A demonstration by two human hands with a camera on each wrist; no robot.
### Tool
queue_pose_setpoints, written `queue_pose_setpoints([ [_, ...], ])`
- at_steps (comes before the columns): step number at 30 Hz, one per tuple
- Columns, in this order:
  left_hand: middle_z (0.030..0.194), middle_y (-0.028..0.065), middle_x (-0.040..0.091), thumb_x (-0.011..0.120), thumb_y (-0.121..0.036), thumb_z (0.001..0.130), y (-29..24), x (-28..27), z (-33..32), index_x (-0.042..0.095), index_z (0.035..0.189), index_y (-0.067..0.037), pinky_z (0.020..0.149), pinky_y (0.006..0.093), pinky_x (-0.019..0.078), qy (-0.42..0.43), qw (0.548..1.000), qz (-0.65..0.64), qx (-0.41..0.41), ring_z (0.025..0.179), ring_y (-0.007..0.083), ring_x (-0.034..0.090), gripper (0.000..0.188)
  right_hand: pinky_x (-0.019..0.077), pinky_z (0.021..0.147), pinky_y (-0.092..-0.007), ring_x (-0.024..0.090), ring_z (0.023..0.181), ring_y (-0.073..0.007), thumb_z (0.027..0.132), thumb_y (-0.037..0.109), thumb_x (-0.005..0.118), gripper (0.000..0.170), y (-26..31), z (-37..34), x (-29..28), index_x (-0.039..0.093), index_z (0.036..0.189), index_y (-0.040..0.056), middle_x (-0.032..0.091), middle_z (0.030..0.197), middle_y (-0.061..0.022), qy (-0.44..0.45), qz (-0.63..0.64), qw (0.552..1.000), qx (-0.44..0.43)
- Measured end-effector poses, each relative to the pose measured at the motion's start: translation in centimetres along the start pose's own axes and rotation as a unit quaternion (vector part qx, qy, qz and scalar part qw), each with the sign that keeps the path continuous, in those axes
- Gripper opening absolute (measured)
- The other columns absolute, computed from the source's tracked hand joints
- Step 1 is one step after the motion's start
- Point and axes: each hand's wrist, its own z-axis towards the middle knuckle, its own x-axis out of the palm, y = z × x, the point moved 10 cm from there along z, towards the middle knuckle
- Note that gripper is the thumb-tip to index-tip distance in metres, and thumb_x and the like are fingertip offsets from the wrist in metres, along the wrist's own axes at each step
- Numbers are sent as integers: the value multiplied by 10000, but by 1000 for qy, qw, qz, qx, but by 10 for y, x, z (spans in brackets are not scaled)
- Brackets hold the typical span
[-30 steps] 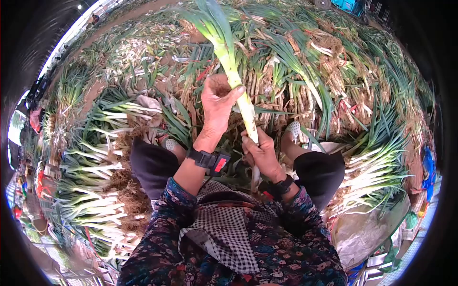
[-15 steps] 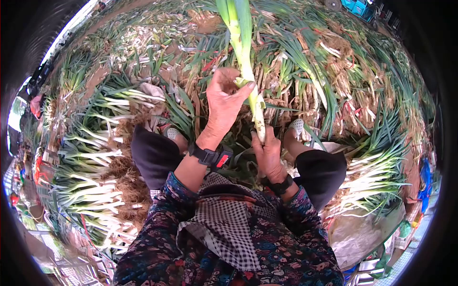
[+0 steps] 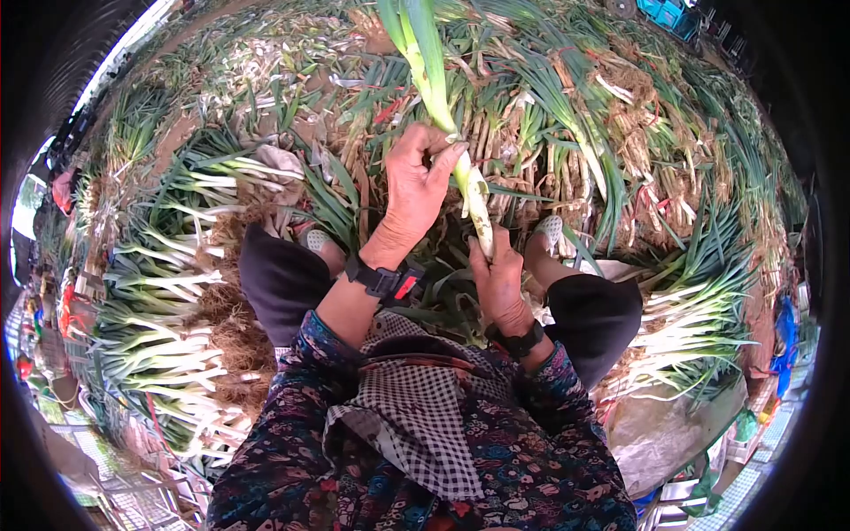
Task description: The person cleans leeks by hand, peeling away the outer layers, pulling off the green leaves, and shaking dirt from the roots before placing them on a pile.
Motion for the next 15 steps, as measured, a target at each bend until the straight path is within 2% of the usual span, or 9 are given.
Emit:
queue_pose_setpoints([
  [2,869,61,604,682,-39,830,-16,6,1,579,862,-13,658,296,504,31,998,38,26,740,146,604,112,463,511,-328,590,563,-180,903,91,604,204,-12,2,13,510,1061,3,582,693,-122,73,88,992,49],
  [3,857,79,596,676,-39,824,-30,19,-5,578,863,-6,652,303,499,84,991,70,76,723,189,604,110,463,511,-328,590,563,-180,903,91,604,204,-9,5,8,510,1061,3,582,693,-122,71,88,992,52],
  [5,852,117,590,655,-45,820,-48,43,-22,582,881,1,652,323,491,178,973,87,120,718,284,598,106,414,477,-254,512,537,-77,928,129,583,166,-17,-4,31,520,1039,23,547,672,-17,174,359,884,244],
  [6,859,116,593,650,-42,816,-43,46,-28,592,893,-7,670,327,491,214,972,49,84,738,259,605,103,384,482,-211,476,538,-52,944,156,562,159,-13,0,29,529,1051,42,531,677,37,164,343,898,220],
  [9,851,108,603,654,-45,808,-39,44,-33,600,875,-2,679,326,490,256,966,-14,22,752,231,607,96,415,552,-199,497,640,-42,937,149,573,167,-26,6,25,540,1068,51,550,734,15,140,243,952,125],
  [11,812,93,605,673,-53,789,-56,71,-75,607,844,2,680,321,488,437,894,-97,9,740,211,607,102,440,632,-205,498,755,-34,905,104,602,192,-14,10,21,547,1081,47,558,804,8,122,244,961,-40],
  [12,766,80,616,709,-61,761,-59,88,-112,610,820,2,678,315,488,540,828,-140,-61,727,206,615,132,450,690,-215,489,818,-34,865,55,625,226,-30,11,35,553,1079,43,569,872,3,159,362,910,121],
  [14,764,78,641,718,-50,756,-65,93,-132,631,852,-9,676,315,487,569,798,-195,-34,724,190,626,136,455,658,-213,496,783,-36,836,23,637,242,-23,25,29,549,1061,43,580,877,12,106,164,980,48],
  [15,777,78,661,720,-44,767,-64,84,-119,646,893,-5,659,299,486,557,801,-204,-83,718,154,629,152,461,641,-216,505,765,-41,832,14,640,241,-27,26,29,543,1051,42,587,869,9,99,206,972,57],
])
